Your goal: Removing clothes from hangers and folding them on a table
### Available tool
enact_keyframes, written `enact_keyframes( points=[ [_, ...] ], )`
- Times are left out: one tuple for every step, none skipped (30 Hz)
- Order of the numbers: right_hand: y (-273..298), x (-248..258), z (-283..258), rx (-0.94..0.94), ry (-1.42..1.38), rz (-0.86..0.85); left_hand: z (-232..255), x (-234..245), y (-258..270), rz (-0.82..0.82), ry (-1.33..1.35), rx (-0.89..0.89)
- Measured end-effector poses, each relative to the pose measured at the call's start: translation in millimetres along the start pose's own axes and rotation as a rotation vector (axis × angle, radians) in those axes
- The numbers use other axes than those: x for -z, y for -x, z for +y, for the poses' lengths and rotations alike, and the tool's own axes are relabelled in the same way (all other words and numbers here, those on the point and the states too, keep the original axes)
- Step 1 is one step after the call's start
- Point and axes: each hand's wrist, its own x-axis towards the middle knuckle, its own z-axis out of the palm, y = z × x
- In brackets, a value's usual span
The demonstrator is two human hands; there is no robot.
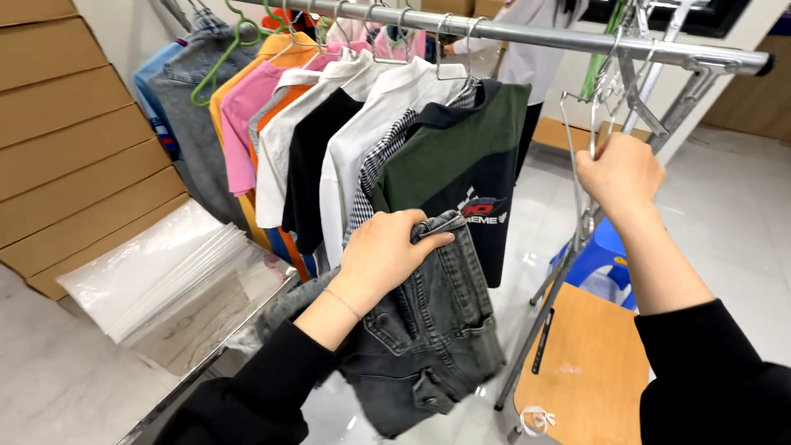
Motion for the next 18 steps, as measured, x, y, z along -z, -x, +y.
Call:
enact_keyframes(
  points=[
    [1,-3,1,0.010,-0.005,0.000,-5,1,1,0.008,-0.003,0.008],
    [0,-6,1,0.025,-0.062,0.045,-11,2,2,0.042,-0.023,-0.057],
    [-1,-9,1,0.040,-0.120,0.089,-16,4,3,0.076,-0.044,-0.122],
    [9,0,-6,0.051,-0.128,0.092,-19,10,5,0.088,-0.048,-0.115],
    [19,10,-12,0.034,-0.236,0.072,-22,17,9,0.079,-0.061,-0.176],
    [30,19,-17,0.017,-0.342,0.050,-24,21,13,0.068,-0.071,-0.237],
    [42,14,-10,0.028,-0.347,0.050,-33,20,15,0.078,-0.074,-0.229],
    [54,10,-5,0.049,-0.506,0.045,-42,21,18,0.133,-0.136,-0.224],
    [66,6,0,0.070,-0.665,0.038,-51,21,23,0.187,-0.199,-0.219],
    [97,-11,5,0.089,-0.670,0.035,-58,28,27,0.201,-0.201,-0.205],
    [128,-28,10,0.091,-0.940,0.003,-66,35,33,0.165,-0.145,-0.133],
    [160,-46,14,0.091,-1.213,-0.038,-74,43,39,0.129,-0.091,-0.059],
    [196,-53,6,0.108,-1.222,-0.049,-85,49,43,0.143,-0.096,-0.044],
    [237,-62,-3,0.074,-1.293,-0.089,-98,55,51,0.164,-0.075,0.007],
    [278,-70,-10,0.038,-1.362,-0.132,-111,61,60,0.186,-0.054,0.058],
    [301,-95,-5,0.051,-1.374,-0.154,-123,70,70,0.197,-0.064,0.080],
    [324,-120,0,0.156,-1.315,-0.034,-136,80,81,0.200,-0.037,0.140],
    [347,-144,5,0.260,-1.255,0.084,-148,90,92,0.206,-0.010,0.201]
  ],
)
